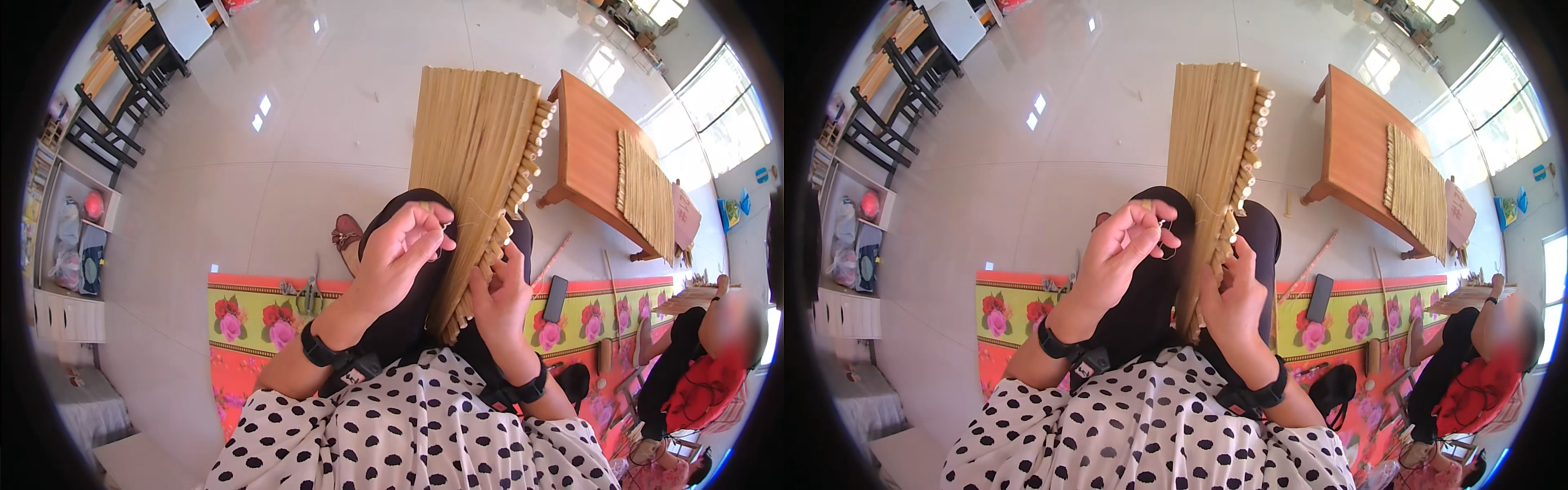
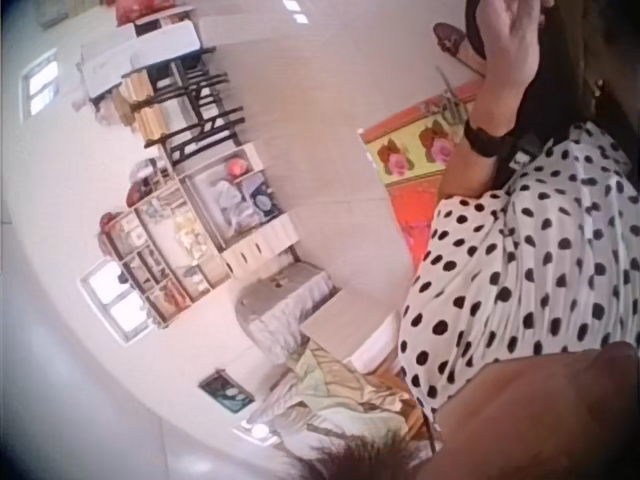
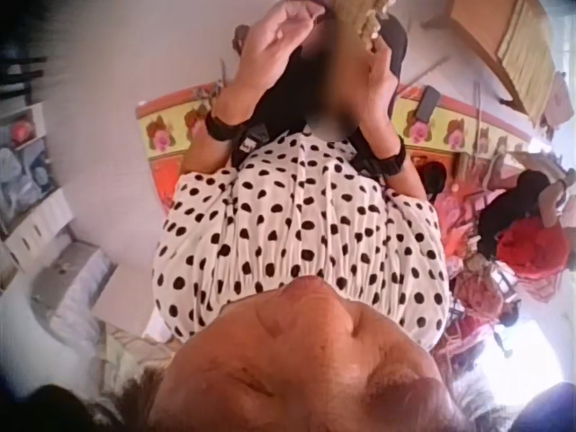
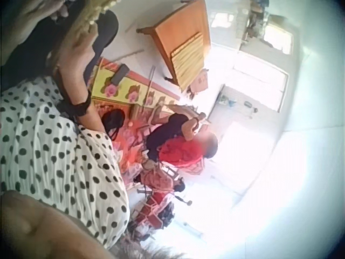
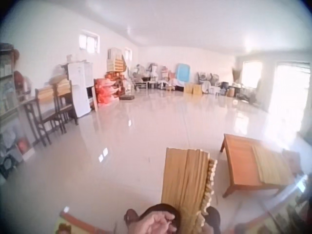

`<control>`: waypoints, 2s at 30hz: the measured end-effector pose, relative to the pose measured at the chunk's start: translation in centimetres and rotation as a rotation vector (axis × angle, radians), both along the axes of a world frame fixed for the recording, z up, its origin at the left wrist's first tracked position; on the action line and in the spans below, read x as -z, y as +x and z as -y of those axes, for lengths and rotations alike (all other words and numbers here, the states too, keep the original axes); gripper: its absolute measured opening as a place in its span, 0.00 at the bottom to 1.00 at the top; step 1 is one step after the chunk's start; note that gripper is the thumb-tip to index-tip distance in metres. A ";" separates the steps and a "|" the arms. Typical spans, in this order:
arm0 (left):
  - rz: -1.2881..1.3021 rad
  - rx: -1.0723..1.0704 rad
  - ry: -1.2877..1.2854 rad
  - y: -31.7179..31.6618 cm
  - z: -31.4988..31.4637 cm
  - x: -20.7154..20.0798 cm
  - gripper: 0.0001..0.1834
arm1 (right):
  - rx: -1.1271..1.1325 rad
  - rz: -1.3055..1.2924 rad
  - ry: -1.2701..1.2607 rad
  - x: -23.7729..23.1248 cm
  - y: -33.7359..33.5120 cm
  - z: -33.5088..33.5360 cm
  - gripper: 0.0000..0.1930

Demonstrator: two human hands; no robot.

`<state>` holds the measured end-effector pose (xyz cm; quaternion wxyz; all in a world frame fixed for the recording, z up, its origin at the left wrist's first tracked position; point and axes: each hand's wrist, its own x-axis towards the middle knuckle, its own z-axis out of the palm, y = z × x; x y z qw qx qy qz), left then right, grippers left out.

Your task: The person sits on a mat and weaves a bundle of bamboo sticks using a white string. They thread the string through the sticks, tie knots, and use a small tool to tighten the bindings. The person continues this process, gradually securing the sticks together.

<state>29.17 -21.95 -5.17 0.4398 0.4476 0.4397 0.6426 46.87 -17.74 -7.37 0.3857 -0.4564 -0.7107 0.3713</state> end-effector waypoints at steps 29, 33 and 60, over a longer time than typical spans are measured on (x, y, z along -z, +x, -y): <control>0.023 0.210 -0.007 -0.5 -3.3 0.5 0.01 | 0.038 0.408 0.799 -6.1 0.0 -3.2 0.17; -0.137 0.206 0.000 -0.6 -3.2 0.0 0.02 | 0.060 0.555 0.913 -5.7 -1.4 -3.6 0.18; 0.119 0.368 -0.106 0.7 0.1 -3.1 0.05 | -0.356 -0.136 0.311 -7.7 0.6 -2.2 0.08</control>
